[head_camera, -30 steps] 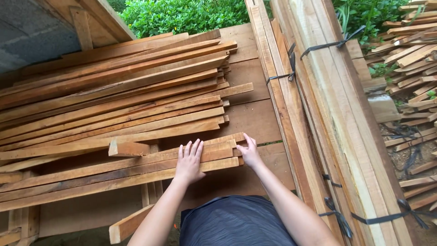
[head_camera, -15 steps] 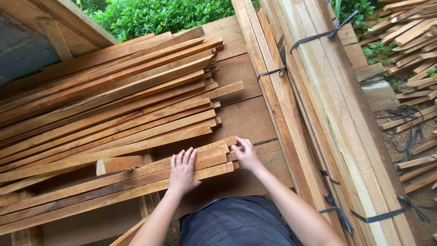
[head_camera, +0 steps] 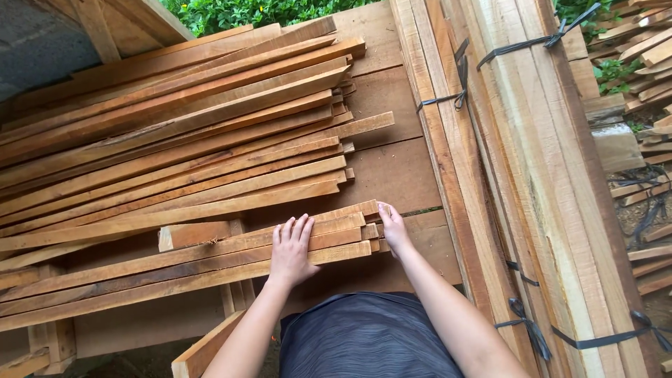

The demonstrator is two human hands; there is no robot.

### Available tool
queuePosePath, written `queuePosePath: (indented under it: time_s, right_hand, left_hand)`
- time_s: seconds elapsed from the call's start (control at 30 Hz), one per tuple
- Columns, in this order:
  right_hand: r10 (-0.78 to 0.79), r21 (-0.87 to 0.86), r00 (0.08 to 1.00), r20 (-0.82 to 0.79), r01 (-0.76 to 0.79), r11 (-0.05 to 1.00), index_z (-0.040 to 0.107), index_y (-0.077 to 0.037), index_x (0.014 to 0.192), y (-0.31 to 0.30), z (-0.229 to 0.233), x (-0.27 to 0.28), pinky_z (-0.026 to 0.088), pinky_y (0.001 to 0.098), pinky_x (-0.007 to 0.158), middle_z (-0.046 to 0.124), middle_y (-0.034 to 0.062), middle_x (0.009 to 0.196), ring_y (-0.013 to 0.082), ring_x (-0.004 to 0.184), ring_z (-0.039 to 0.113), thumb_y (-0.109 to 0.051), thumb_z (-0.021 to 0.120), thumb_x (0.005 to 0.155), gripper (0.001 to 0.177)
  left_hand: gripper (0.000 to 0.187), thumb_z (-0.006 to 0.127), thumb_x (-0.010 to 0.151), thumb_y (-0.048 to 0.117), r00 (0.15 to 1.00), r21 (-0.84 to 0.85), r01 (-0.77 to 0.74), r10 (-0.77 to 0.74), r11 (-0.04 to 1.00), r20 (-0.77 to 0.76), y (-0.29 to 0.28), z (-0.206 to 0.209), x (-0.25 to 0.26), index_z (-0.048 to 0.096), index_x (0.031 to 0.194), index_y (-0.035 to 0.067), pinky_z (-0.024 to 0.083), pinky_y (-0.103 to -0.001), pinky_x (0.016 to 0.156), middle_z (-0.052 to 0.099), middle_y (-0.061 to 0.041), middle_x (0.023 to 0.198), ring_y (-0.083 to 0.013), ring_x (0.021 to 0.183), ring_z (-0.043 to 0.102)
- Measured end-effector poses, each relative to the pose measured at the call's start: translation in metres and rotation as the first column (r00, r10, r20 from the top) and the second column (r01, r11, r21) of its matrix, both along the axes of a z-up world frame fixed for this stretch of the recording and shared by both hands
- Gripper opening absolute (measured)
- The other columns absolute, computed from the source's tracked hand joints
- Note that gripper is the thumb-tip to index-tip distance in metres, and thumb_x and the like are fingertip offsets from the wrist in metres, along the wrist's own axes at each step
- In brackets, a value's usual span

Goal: Bundling thin wooden slats together using plastic ties.

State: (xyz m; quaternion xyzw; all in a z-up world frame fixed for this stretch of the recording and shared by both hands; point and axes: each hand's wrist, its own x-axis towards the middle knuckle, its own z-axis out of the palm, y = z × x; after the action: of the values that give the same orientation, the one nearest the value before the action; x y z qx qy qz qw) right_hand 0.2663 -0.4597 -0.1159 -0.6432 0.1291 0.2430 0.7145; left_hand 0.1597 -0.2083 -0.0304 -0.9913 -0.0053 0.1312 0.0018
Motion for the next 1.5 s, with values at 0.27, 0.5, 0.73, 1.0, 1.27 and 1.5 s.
queuePosePath:
  time_s: [0.27, 0.5, 0.73, 1.0, 1.27, 1.5]
  right_hand:
    - [-0.062, 0.026, 0.992, -0.111, 0.065, 0.998, 0.062, -0.005, 0.139, -0.009, -0.007, -0.011, 0.031, 0.0449, 0.12, 0.061, 0.0114, 0.14, 0.0207, 0.134, 0.049, -0.041, 0.048, 0.111, 0.048]
    - [0.033, -0.004, 0.983, -0.18, -0.034, 0.999, 0.039, 0.008, 0.152, -0.011, -0.004, -0.001, 0.011, 0.051, 0.128, 0.029, 0.0246, 0.163, 0.0369, 0.154, 0.018, -0.048, 0.04, 0.111, 0.069]
    - [0.286, -0.261, 0.951, -0.116, -0.307, 0.915, 0.066, 0.001, 0.134, -0.027, -0.106, 0.017, 0.028, 0.0491, 0.123, 0.059, 0.0224, 0.142, 0.0326, 0.142, 0.044, -0.058, 0.037, 0.11, 0.07]
    - [0.081, -0.262, 0.968, -0.239, -0.144, 0.954, 0.08, -0.021, 0.114, -0.006, -0.09, 0.031, 0.04, 0.0403, 0.11, 0.071, 0.0149, 0.122, 0.028, 0.124, 0.058, -0.081, 0.037, 0.1, 0.076]
    - [0.169, -0.074, 0.945, -0.279, -0.196, 0.978, 0.072, -0.007, 0.124, -0.012, -0.068, 0.035, 0.044, 0.0443, 0.105, 0.07, 0.0187, 0.124, 0.0317, 0.12, 0.06, -0.079, 0.038, 0.098, 0.084]
    - [0.047, -0.166, 0.918, -0.394, -0.121, 0.979, 0.042, 0.0, 0.154, 0.012, 0.038, 0.044, 0.026, 0.0517, 0.124, 0.039, 0.0256, 0.158, 0.0353, 0.148, 0.035, -0.089, 0.042, 0.09, 0.11]
  left_hand:
    - [0.133, 0.088, 0.041, 0.057, 1.0, -0.007, -0.003, 0.003, 1.0, 0.007, -0.001, -0.005, -0.003, 0.033, 0.158, 0.022, 0.025, -0.055, 0.119, 0.037, -0.001, 0.159, -0.0291, 0.143, 0.037]
    - [0.13, 0.087, 0.046, 0.059, 1.0, -0.01, -0.013, 0.013, 1.0, -0.026, -0.001, 0.002, 0.002, 0.033, 0.158, 0.021, 0.023, -0.054, 0.12, 0.035, 0.0, 0.16, -0.0285, 0.144, 0.035]
    - [0.13, 0.087, 0.046, 0.058, 0.999, -0.01, -0.012, 0.012, 1.0, -0.04, -0.001, 0.001, 0.0, 0.032, 0.158, 0.021, 0.022, -0.055, 0.12, 0.035, -0.001, 0.16, -0.0294, 0.145, 0.034]
    - [0.128, 0.086, 0.047, 0.053, 0.999, -0.045, -0.014, 0.013, 0.999, -0.036, 0.0, 0.001, 0.001, 0.032, 0.158, 0.018, 0.02, -0.058, 0.12, 0.033, -0.004, 0.162, -0.033, 0.146, 0.032]
    - [0.131, 0.088, 0.044, 0.054, 0.999, -0.016, -0.026, 0.025, 1.0, -0.042, 0.0, 0.0, -0.004, 0.033, 0.157, 0.015, 0.021, -0.061, 0.12, 0.034, -0.004, 0.161, -0.0325, 0.145, 0.033]
    - [0.131, 0.086, 0.045, 0.059, 0.999, -0.045, -0.039, 0.038, 0.998, -0.034, 0.0, -0.006, -0.003, 0.033, 0.157, 0.015, 0.018, -0.062, 0.121, 0.033, -0.003, 0.162, -0.0317, 0.146, 0.031]
